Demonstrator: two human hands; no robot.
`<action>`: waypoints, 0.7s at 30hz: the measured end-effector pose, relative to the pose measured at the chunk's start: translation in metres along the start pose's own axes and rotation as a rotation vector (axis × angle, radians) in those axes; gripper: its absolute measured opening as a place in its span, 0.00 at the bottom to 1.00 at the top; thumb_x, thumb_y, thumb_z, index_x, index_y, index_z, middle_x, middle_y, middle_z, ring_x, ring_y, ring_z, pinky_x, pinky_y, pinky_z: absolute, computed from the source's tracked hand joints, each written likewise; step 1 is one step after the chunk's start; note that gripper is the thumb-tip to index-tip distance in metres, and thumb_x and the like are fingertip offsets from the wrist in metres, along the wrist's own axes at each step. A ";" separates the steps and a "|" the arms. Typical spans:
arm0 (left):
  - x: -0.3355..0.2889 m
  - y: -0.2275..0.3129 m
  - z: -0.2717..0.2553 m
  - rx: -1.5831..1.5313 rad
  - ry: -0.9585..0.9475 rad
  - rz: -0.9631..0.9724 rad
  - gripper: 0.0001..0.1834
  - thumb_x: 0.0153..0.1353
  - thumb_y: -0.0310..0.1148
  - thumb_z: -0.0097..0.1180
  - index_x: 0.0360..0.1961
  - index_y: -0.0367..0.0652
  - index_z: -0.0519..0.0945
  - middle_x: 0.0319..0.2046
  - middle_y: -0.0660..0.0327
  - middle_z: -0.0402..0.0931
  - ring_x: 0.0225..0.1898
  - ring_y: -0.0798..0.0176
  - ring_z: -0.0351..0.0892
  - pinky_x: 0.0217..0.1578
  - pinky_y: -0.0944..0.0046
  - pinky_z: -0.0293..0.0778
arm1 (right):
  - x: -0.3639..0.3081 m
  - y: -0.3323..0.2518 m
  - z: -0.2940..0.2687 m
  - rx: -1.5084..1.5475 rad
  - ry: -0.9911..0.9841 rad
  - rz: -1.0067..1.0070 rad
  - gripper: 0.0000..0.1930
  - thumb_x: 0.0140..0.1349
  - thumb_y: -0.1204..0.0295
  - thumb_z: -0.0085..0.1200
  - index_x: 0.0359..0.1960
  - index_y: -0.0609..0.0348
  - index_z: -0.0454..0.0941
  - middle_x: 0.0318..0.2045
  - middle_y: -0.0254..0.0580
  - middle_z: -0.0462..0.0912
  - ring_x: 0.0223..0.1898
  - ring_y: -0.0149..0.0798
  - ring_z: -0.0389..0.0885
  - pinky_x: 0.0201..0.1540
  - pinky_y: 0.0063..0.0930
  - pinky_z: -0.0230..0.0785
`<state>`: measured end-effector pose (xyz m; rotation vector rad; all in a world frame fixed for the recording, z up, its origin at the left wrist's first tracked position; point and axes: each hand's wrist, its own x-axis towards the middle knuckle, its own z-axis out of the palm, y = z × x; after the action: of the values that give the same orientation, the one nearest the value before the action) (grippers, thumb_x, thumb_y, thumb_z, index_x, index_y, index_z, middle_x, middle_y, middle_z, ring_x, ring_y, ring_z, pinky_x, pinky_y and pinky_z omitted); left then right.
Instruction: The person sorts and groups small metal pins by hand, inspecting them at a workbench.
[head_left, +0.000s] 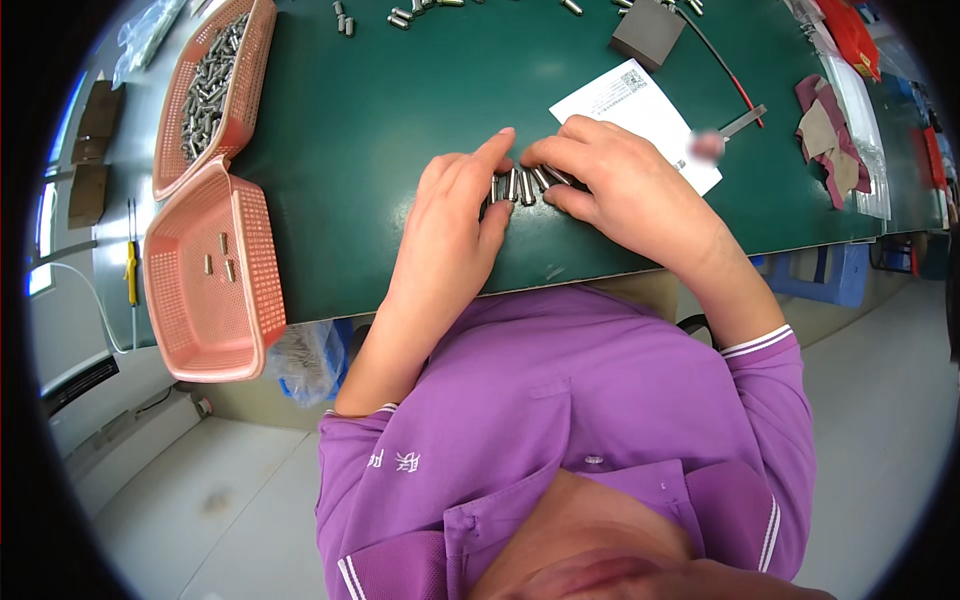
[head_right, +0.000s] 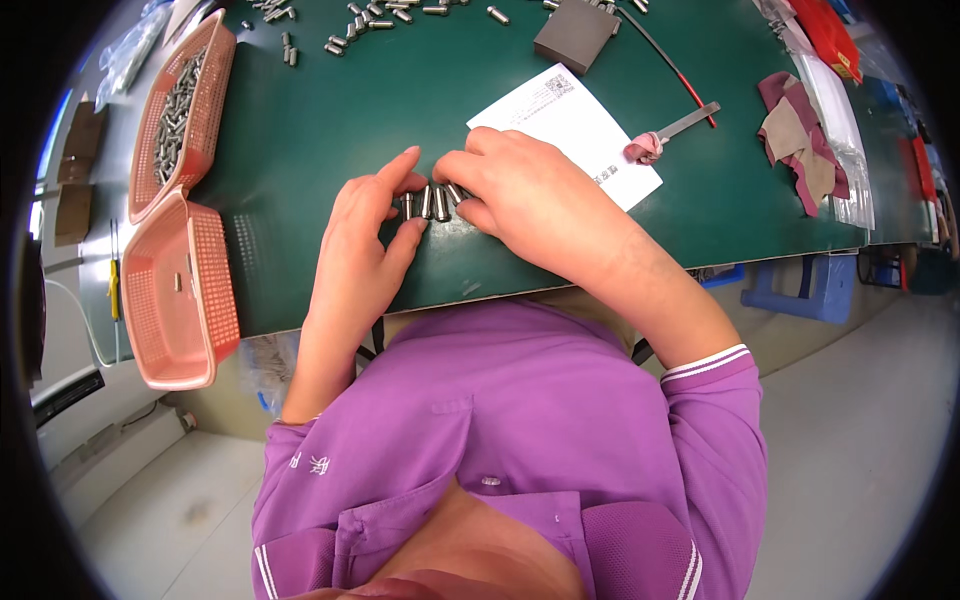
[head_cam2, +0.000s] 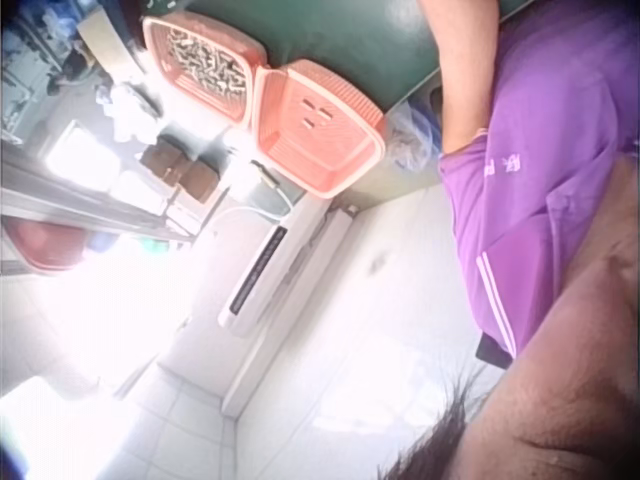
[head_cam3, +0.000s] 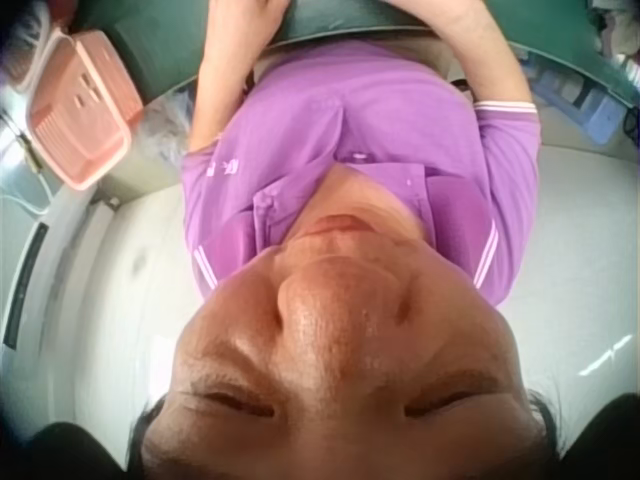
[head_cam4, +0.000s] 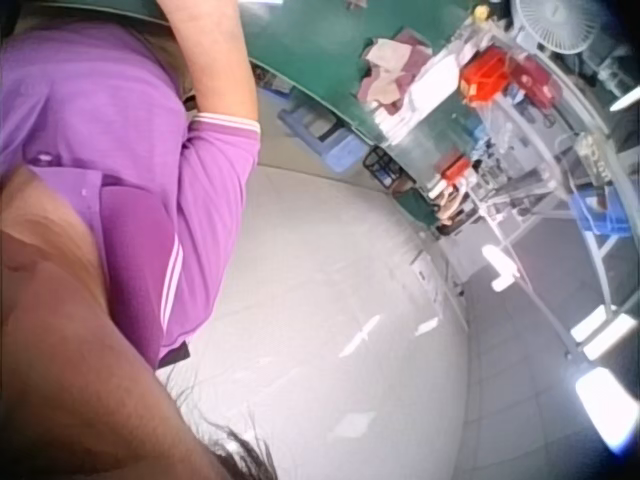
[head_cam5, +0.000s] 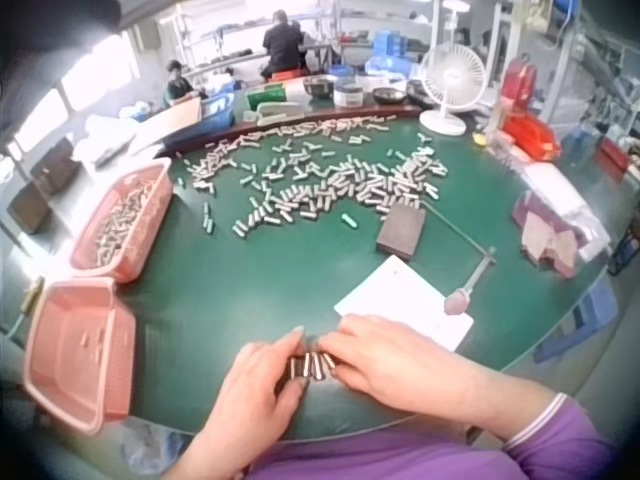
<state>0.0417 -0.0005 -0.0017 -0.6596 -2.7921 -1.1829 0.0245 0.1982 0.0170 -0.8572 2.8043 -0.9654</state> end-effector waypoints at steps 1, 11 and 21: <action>0.000 0.000 -0.001 0.027 0.002 0.020 0.33 0.49 0.15 0.58 0.60 0.43 0.70 0.45 0.59 0.77 0.47 0.58 0.74 0.45 0.63 0.74 | 0.000 0.000 0.000 0.005 0.004 0.008 0.11 0.52 0.76 0.59 0.39 0.60 0.77 0.32 0.45 0.75 0.36 0.48 0.76 0.40 0.39 0.71; -0.002 0.010 -0.001 -0.122 -0.015 -0.086 0.36 0.46 0.13 0.59 0.60 0.41 0.69 0.47 0.56 0.75 0.48 0.58 0.75 0.47 0.63 0.75 | -0.006 -0.007 0.009 0.060 0.045 0.030 0.14 0.50 0.73 0.62 0.39 0.59 0.75 0.35 0.42 0.72 0.37 0.45 0.76 0.38 0.36 0.72; -0.007 0.010 -0.005 -0.104 0.017 -0.123 0.33 0.48 0.11 0.55 0.59 0.40 0.70 0.49 0.55 0.71 0.49 0.59 0.75 0.48 0.62 0.75 | -0.001 -0.012 0.020 -0.101 0.099 0.007 0.13 0.50 0.69 0.63 0.36 0.56 0.75 0.36 0.40 0.72 0.38 0.42 0.75 0.37 0.35 0.74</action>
<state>0.0518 -0.0003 0.0070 -0.4870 -2.8095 -1.3560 0.0359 0.1796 0.0078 -0.8315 2.9598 -0.8964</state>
